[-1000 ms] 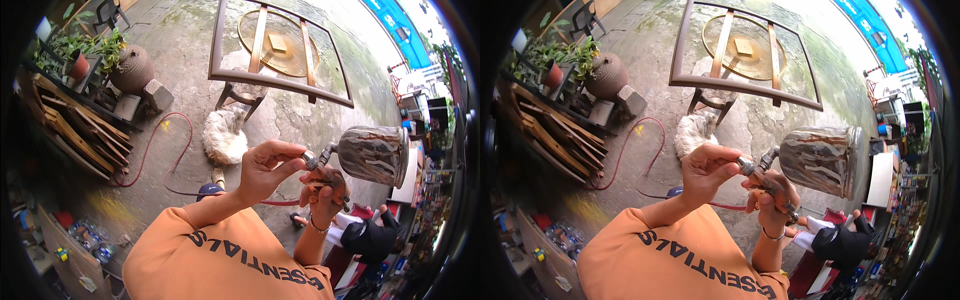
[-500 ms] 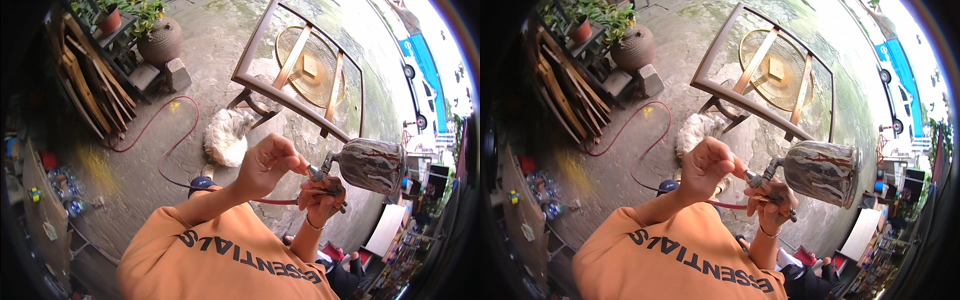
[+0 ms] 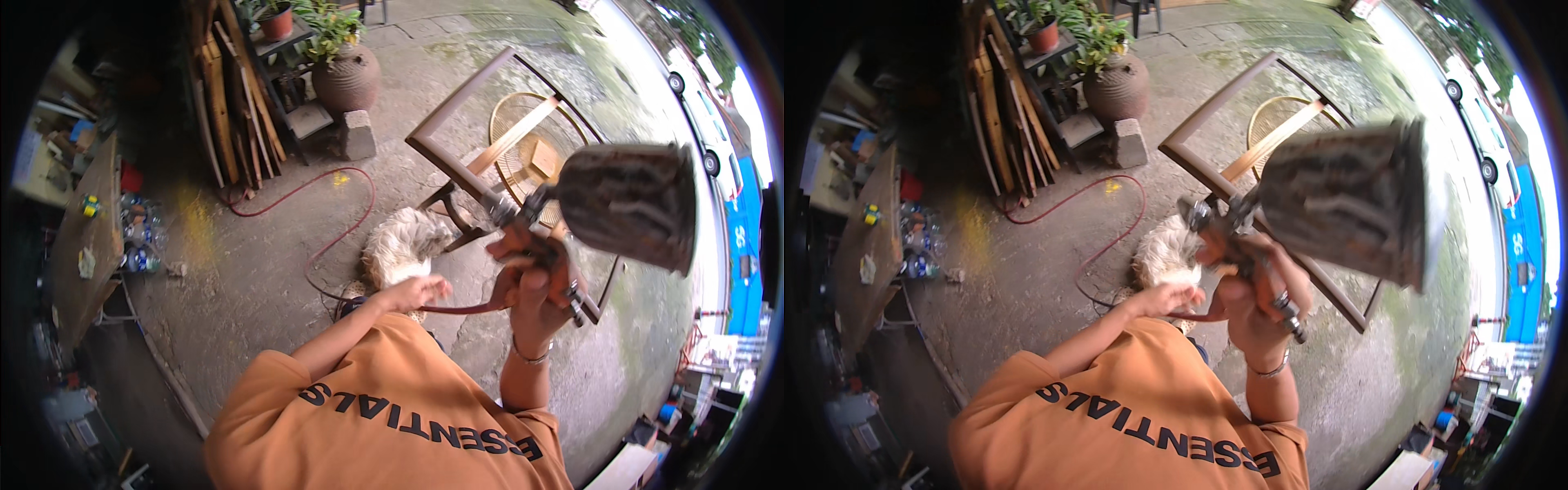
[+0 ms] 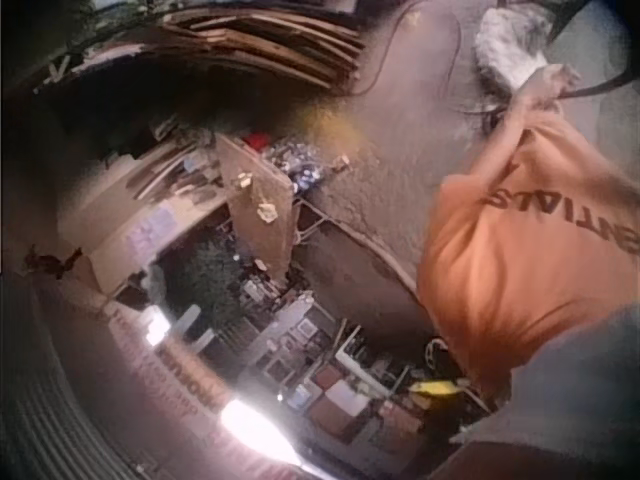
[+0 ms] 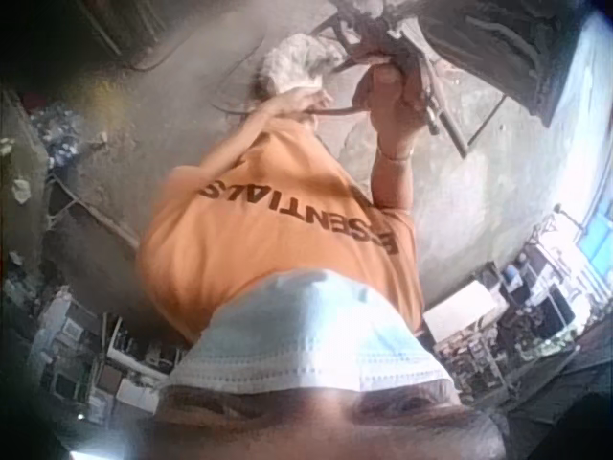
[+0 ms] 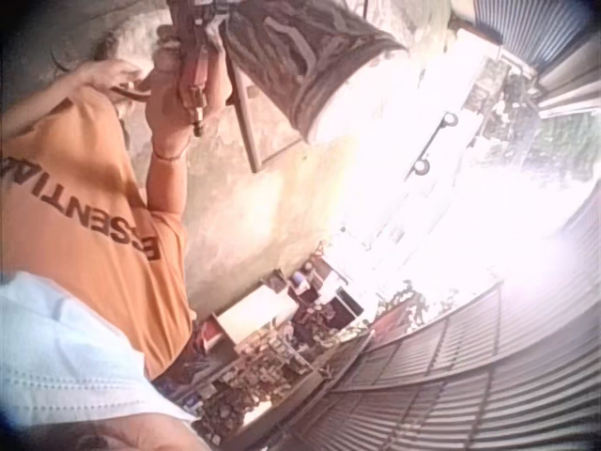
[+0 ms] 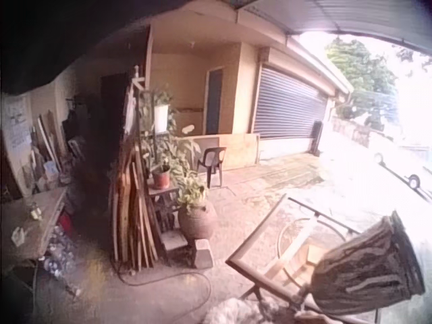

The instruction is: The person uses a spray gun to apply a coat of paint to a wooden frame resting on a fan. They move the frame to a table to dry, then return to spray paint a second wooden frame in the same manner.

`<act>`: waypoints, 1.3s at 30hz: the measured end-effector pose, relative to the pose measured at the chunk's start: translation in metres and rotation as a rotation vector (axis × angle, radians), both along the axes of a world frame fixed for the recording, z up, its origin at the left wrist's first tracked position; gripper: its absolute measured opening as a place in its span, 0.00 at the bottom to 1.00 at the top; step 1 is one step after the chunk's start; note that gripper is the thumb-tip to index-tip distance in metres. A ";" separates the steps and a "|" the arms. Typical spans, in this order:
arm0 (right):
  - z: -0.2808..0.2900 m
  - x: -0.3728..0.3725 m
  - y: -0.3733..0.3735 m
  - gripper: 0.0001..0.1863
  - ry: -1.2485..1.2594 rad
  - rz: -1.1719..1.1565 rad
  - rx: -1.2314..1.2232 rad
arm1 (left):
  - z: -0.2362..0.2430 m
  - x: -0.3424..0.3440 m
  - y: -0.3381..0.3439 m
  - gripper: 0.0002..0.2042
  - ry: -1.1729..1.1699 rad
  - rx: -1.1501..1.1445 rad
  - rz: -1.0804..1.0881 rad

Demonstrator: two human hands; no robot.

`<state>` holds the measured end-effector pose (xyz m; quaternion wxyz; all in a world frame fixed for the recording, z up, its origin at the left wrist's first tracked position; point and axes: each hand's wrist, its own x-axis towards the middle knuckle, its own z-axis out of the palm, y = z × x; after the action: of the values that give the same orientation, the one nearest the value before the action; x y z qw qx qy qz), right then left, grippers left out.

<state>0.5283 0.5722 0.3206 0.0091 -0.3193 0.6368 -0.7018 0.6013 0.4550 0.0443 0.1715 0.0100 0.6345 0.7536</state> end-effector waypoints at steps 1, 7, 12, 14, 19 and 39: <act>0.012 -0.008 -0.001 0.27 0.023 0.013 0.000 | -0.010 0.010 0.009 0.32 -0.200 0.138 -0.119; 0.044 -0.065 0.017 0.21 -0.067 -0.119 0.201 | -0.045 0.062 0.000 0.20 -0.256 0.019 0.202; 0.064 -0.090 0.016 0.22 -0.009 -0.227 0.204 | -0.084 0.096 -0.037 0.14 -0.202 -0.115 0.531; 0.066 -0.098 0.016 0.20 0.017 -0.257 0.278 | -0.086 0.104 -0.057 0.15 -0.236 -0.247 0.553; 0.093 -0.122 0.025 0.17 0.222 -0.464 0.519 | -0.120 0.127 -0.115 0.19 -0.150 -0.458 0.706; 0.056 -0.149 0.113 0.24 -0.030 -0.189 0.646 | -0.013 0.134 -0.230 0.28 0.202 -0.524 1.581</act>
<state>0.3796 0.6847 0.3766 0.0541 -0.2288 0.8530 -0.4659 0.7353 0.2252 0.0316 -0.4682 -0.4106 0.6215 0.4753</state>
